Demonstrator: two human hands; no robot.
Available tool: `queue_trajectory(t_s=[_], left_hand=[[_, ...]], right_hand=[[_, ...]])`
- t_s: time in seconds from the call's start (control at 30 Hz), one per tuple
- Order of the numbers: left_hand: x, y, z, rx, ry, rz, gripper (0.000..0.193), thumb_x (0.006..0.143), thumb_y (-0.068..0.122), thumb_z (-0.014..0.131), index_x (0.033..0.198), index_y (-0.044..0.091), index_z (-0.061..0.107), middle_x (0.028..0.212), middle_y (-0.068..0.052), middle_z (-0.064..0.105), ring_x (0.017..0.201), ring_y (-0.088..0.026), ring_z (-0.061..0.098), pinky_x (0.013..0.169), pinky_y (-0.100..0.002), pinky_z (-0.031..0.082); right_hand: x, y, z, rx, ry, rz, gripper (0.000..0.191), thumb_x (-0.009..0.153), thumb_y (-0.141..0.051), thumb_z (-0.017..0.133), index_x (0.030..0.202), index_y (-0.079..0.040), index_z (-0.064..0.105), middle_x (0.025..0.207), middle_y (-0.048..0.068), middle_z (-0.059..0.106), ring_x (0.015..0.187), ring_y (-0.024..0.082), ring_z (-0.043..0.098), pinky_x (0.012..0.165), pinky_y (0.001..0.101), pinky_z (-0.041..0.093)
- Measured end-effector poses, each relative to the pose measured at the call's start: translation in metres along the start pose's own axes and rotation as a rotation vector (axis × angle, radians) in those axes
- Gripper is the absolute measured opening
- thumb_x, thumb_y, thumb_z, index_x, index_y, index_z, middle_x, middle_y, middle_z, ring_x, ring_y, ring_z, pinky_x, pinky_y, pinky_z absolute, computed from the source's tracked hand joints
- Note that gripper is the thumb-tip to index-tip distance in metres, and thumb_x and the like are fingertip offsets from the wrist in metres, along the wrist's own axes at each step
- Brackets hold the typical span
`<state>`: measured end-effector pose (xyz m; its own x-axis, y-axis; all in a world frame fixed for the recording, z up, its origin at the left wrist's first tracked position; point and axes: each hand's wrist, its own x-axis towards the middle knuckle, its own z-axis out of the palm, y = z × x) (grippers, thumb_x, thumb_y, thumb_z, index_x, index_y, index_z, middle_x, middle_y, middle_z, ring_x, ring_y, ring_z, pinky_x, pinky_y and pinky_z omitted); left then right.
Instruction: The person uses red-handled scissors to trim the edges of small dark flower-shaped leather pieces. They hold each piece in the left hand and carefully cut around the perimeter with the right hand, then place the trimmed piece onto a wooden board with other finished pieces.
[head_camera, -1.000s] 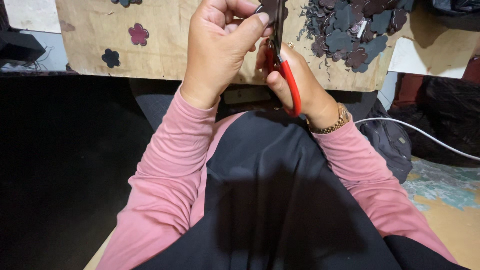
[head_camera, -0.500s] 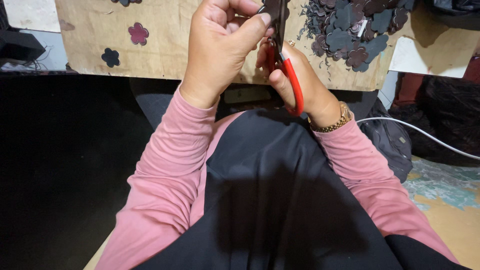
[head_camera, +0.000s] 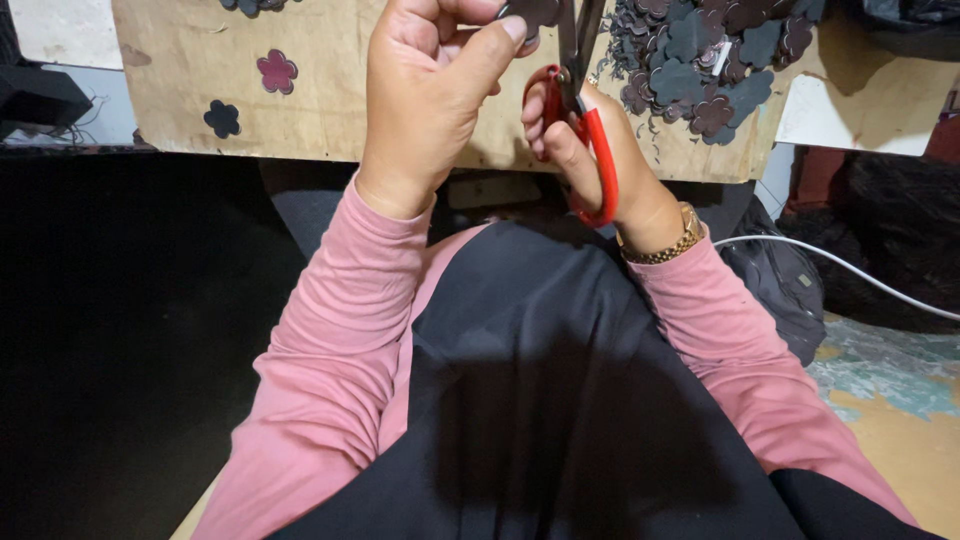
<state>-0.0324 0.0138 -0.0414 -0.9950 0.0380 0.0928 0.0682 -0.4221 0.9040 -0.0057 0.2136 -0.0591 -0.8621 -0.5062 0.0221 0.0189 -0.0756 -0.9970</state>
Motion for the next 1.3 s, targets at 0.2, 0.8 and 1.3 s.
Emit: queue_trajectory(t_s=[0.2, 0.8, 1.3], left_hand=[[-0.001, -0.002, -0.003, 0.020, 0.018, -0.001, 0.015, 0.104, 0.002, 0.074, 0.112, 0.004, 0.061, 0.099, -0.006, 0.070, 0.090, -0.012, 0.073, 0.069, -0.022, 0.052], [-0.005, 0.010, 0.005, -0.178, -0.149, -0.133, 0.037, 0.100, -0.010, 0.071, 0.129, 0.000, 0.052, 0.117, -0.013, 0.069, 0.109, -0.018, 0.070, 0.101, -0.031, 0.060], [-0.004, 0.014, -0.006, -0.010, -0.059, 0.019, 0.007, 0.106, 0.005, 0.071, 0.104, 0.003, 0.065, 0.098, 0.000, 0.070, 0.086, -0.005, 0.062, 0.081, -0.020, 0.051]], right_hand=[[0.001, 0.003, -0.002, -0.188, -0.055, -0.032, 0.072, 0.101, -0.070, 0.059, 0.124, -0.002, 0.054, 0.109, 0.002, 0.057, 0.099, 0.010, 0.055, 0.091, 0.0249, 0.049], [0.031, -0.032, -0.008, 0.021, 0.283, -0.159, 0.014, 0.112, -0.008, 0.067, 0.118, -0.002, 0.056, 0.107, 0.008, 0.064, 0.089, 0.013, 0.063, 0.081, 0.0287, 0.053], [0.043, -0.066, 0.004, 0.081, 0.239, -0.161, 0.014, 0.106, -0.012, 0.062, 0.114, -0.005, 0.053, 0.104, 0.007, 0.064, 0.086, 0.012, 0.063, 0.081, 0.0278, 0.053]])
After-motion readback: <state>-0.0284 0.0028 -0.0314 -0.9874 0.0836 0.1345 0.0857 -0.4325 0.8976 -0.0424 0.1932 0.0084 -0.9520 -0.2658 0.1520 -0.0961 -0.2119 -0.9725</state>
